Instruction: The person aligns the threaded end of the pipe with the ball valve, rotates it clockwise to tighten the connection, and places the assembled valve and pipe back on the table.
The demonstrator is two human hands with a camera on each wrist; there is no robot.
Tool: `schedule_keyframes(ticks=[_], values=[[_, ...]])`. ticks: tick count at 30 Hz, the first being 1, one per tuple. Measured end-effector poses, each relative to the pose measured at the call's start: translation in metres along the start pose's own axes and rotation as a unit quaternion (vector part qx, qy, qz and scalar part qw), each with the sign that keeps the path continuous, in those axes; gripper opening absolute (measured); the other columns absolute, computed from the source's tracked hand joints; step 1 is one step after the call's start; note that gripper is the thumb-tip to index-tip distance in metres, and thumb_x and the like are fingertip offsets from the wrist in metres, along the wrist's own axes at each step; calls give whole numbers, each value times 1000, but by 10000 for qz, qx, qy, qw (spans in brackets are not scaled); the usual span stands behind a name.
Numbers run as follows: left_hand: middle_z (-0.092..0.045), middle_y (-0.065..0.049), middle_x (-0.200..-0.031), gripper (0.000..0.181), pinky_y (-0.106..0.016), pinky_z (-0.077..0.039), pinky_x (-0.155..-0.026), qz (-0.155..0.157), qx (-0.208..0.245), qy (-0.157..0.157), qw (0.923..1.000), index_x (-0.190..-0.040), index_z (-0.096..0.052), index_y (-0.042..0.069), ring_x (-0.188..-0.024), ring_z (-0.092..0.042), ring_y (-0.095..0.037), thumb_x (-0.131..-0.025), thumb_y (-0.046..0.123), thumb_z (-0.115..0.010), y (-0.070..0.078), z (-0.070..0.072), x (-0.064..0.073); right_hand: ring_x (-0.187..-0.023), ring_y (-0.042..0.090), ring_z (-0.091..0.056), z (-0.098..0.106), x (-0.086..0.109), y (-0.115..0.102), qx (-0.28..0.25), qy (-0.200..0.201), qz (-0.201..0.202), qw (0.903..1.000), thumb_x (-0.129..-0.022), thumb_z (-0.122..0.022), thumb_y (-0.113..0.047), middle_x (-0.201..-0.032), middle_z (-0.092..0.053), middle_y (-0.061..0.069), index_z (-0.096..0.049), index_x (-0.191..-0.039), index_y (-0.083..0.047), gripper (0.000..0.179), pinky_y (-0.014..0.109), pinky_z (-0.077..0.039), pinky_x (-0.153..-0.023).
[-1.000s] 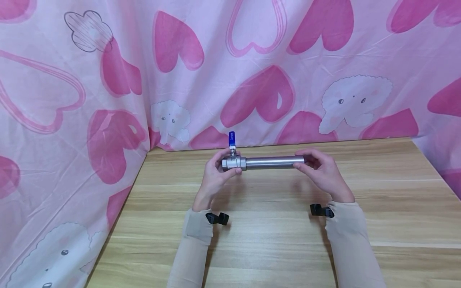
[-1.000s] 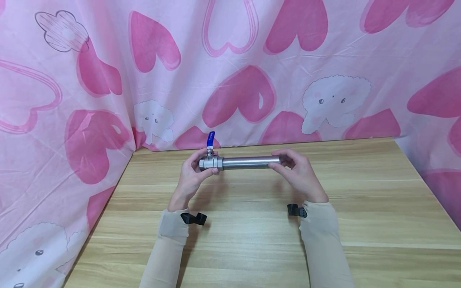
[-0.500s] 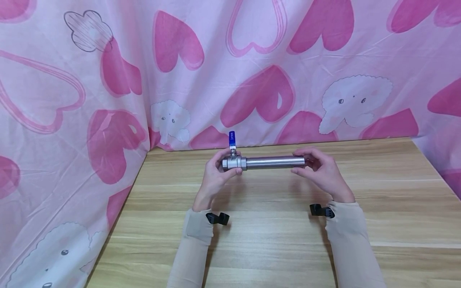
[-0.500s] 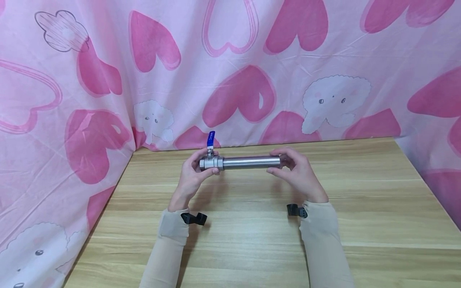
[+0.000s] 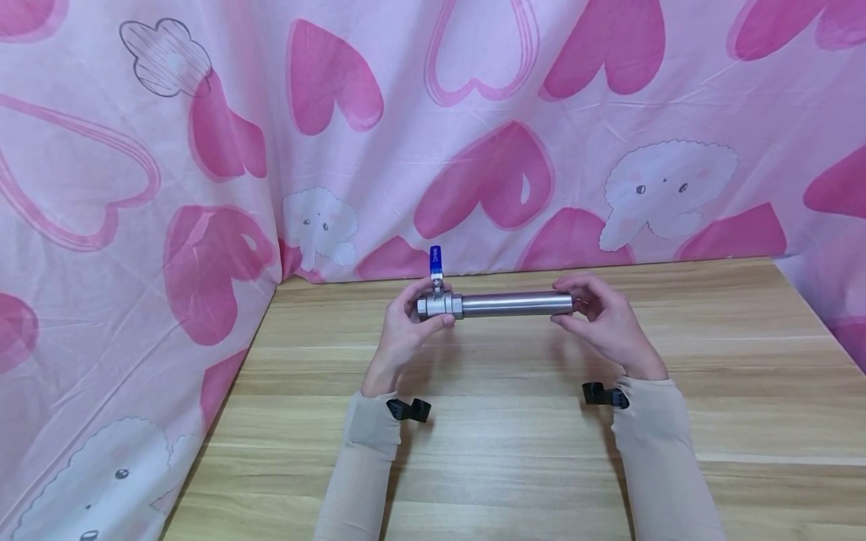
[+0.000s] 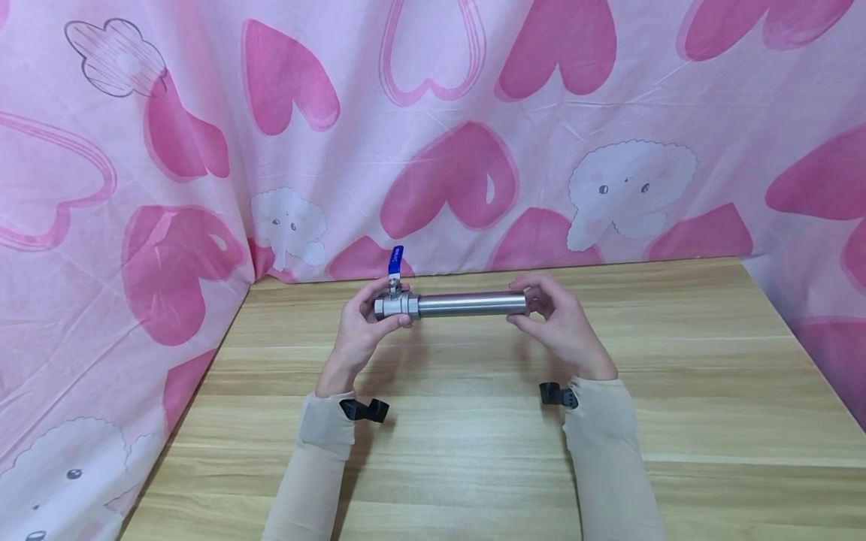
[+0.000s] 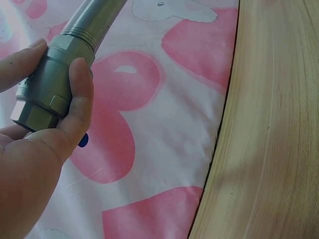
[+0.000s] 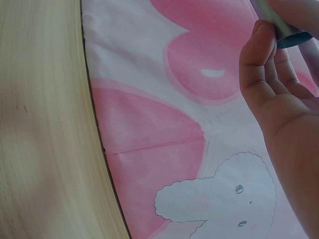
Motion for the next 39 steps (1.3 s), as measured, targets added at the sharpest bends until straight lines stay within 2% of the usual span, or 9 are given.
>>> schedule_keyframes(ticks=[5, 12, 22, 28, 39], values=[[-60, -18, -129, 63, -22, -49, -99, -28, 3, 9, 10000, -133, -52, 6, -114, -59, -22, -75, -8, -74, -1, 0, 0, -95, 3, -60, 1, 0, 1, 33, 70, -29, 10000, -75, -72, 14, -113, -59, -9, -56, -114, 4, 43, 11, -51, -86], [-60, -22, -128, 63, -22, -50, -98, -100, 50, 18, 9999, -132, -52, 3, -112, -60, -20, -74, -10, -74, -2, 0, -2, -93, 5, -61, 3, 0, 4, 69, 122, -113, 9998, -76, -74, 10, -113, -60, 5, -59, -112, -2, 40, 13, -53, -84], [-60, -21, -128, 64, -22, -50, -98, -91, 97, 28, 9999, -133, -52, 3, -113, -60, -20, -74, -10, -74, 0, 0, -1, -88, 7, -61, 4, 1, 3, 117, 86, -144, 9998, -78, -75, 6, -108, -61, -5, -60, -114, -2, 40, 13, -54, -78], [-60, -23, -127, 64, -21, -50, -96, -223, 25, -2, 9997, -132, -52, 1, -110, -60, -20, -73, -11, -74, 2, 0, -1, -83, 5, -61, 4, 1, 2, 167, 125, -134, 9997, -77, -75, 5, -101, -63, -8, -60, -113, -1, 39, 14, -54, -72], [-60, -23, -128, 63, -21, -49, -98, -208, 8, -9, 9998, -132, -51, 1, -112, -59, -23, -74, -10, -73, 3, 0, 0, -81, 7, -60, 5, 1, 4, 390, 201, -502, 9978, -81, -76, -4, -98, -62, -8, -62, -115, -4, 37, 15, -53, -68]])
Point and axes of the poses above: each hand's wrist, its own x-axis away from the middle knuckle, its own z-axis out of the back of the hand, y = z × x, the point moved 7 cm from there along -x, towards the middle knuckle
